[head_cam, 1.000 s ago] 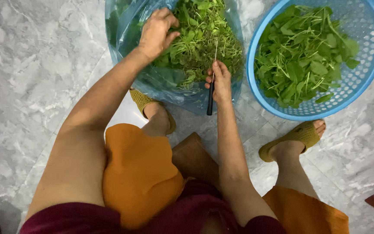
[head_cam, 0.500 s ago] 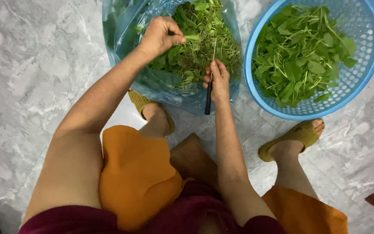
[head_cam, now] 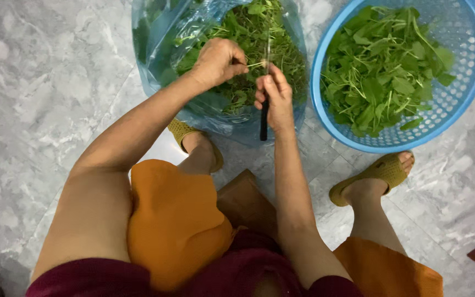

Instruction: The person sits on the floor trimming leafy greens, cutting off stem ends with a knife held in one hand while holding each sprig in the other. Trimmed greens are placed into a blue perforated basket beside a plastic bag holding the untrimmed pile.

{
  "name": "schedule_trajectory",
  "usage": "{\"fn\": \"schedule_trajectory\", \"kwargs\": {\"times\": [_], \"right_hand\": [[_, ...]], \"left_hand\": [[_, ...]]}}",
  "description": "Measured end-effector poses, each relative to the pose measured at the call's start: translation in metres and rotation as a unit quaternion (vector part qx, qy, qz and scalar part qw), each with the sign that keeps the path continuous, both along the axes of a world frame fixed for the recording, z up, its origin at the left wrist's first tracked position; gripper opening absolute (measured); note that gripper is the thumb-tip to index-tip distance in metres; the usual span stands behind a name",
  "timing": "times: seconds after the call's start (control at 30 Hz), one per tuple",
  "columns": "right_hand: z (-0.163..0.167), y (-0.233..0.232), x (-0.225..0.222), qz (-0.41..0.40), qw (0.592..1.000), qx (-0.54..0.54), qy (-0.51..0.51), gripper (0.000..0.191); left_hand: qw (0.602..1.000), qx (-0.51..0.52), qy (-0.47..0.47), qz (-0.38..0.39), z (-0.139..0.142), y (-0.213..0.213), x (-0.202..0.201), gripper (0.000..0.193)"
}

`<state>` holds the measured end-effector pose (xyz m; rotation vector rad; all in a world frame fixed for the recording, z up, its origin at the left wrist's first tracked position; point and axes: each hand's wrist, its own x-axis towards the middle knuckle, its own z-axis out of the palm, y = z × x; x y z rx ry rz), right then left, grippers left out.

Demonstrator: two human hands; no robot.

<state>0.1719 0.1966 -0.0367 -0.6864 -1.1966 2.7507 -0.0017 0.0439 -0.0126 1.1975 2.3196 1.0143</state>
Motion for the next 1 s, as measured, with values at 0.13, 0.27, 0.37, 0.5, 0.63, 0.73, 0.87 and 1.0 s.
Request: {"fn": "schedule_trajectory", "kwargs": {"times": [0.13, 0.27, 0.37, 0.5, 0.63, 0.73, 0.87, 1.0], "right_hand": [[-0.008, 0.001, 0.003, 0.006, 1.0, -0.028, -0.001, 0.051], [-0.007, -0.001, 0.005, 0.012, 0.998, -0.059, 0.0, 0.048], [-0.002, -0.003, 0.003, 0.022, 0.997, -0.069, 0.001, 0.048], [0.004, -0.006, 0.002, 0.038, 0.998, -0.053, 0.002, 0.051], [0.004, -0.006, 0.004, 0.05, 0.997, -0.058, 0.002, 0.054], [0.003, -0.006, 0.005, 0.054, 0.997, -0.053, -0.007, 0.055], [0.001, -0.004, 0.005, 0.059, 0.997, -0.041, -0.021, 0.056], [0.001, -0.005, 0.004, 0.063, 0.997, -0.036, -0.016, 0.054]], "left_hand": [[0.999, -0.034, -0.034, 0.017, 0.001, -0.001, -0.001, 0.015], [0.985, -0.033, -0.168, 0.021, -0.007, 0.006, 0.002, 0.03], [0.991, -0.041, -0.121, 0.026, -0.012, 0.014, 0.007, 0.012], [0.997, -0.064, -0.048, 0.009, -0.005, 0.017, 0.009, 0.006], [0.995, -0.085, 0.047, -0.017, 0.01, 0.013, 0.01, 0.006], [0.99, -0.085, 0.102, -0.039, 0.021, 0.012, 0.01, 0.01], [0.981, -0.134, 0.133, -0.037, 0.025, 0.013, 0.011, 0.008], [0.992, -0.086, 0.094, -0.013, 0.02, 0.015, 0.012, 0.02]]}}
